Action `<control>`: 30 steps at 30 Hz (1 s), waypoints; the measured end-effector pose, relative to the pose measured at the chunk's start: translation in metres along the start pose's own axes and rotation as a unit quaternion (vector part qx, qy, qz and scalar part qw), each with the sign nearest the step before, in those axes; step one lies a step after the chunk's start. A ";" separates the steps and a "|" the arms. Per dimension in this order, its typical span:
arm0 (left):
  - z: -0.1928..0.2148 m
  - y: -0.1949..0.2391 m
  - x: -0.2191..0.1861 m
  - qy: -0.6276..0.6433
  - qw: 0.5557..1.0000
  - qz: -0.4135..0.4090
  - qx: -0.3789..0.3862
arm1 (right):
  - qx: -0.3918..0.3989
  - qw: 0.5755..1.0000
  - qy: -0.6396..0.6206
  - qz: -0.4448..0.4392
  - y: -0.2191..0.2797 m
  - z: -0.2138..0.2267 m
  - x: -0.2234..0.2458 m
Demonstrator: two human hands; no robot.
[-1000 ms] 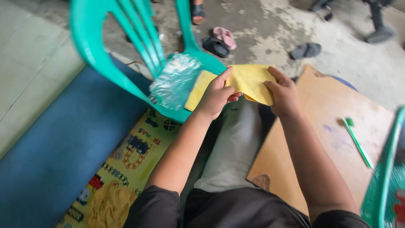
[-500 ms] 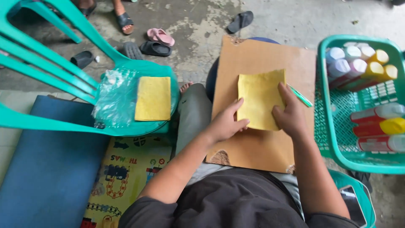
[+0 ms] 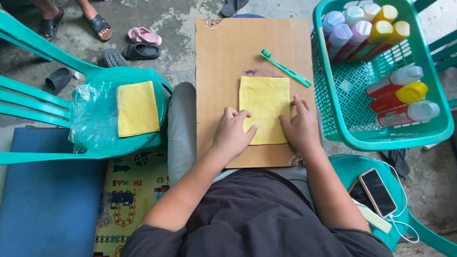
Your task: The person handles a purple cloth wrapped in plastic, then picks up a red bottle of liquid and places it back. They then unfold a yellow cloth on a wooden board and scrub it with a green toothbrush before folding it.
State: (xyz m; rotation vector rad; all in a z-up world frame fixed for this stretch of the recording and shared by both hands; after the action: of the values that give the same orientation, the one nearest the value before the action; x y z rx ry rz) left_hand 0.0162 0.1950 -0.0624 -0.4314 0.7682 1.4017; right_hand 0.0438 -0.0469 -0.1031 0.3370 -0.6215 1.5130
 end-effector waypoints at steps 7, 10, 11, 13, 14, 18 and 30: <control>-0.024 -0.029 -0.033 -0.010 0.996 -0.086 0.003 | -0.099 0.993 0.047 0.046 0.011 -0.004 0.020; -0.035 -0.048 -0.041 0.029 0.995 -0.092 0.006 | -0.098 0.994 0.045 0.036 0.012 -0.010 0.021; -0.043 -0.055 -0.039 0.046 0.994 -0.095 0.002 | -0.111 0.990 0.047 0.074 0.014 -0.011 0.023; -0.051 -0.069 -0.038 0.062 0.993 -0.099 -0.002 | -0.125 0.985 0.048 0.113 0.018 -0.010 0.029; -0.050 -0.076 -0.038 0.068 0.993 -0.094 -0.014 | -0.131 0.983 0.045 0.119 0.019 -0.008 0.033; -0.046 -0.101 -0.048 0.059 0.993 -0.094 -0.038 | -0.149 0.977 0.066 0.141 0.023 -0.010 0.034; -0.063 -0.143 -0.067 -0.111 0.990 -0.084 0.031 | -0.147 0.957 0.111 0.223 0.030 -0.016 0.051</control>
State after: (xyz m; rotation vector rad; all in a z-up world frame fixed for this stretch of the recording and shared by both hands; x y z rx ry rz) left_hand 0.1420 0.0825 -0.0830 -0.2781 0.5789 1.2404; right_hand 0.0145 0.0054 -0.0913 -0.2180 -0.7622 1.8238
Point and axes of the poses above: each hand's wrist, its own y-axis away from the middle knuckle, its own z-axis out of the back of the hand, x = y × z, the point moved 8 cm from there along -y, towards the middle knuckle
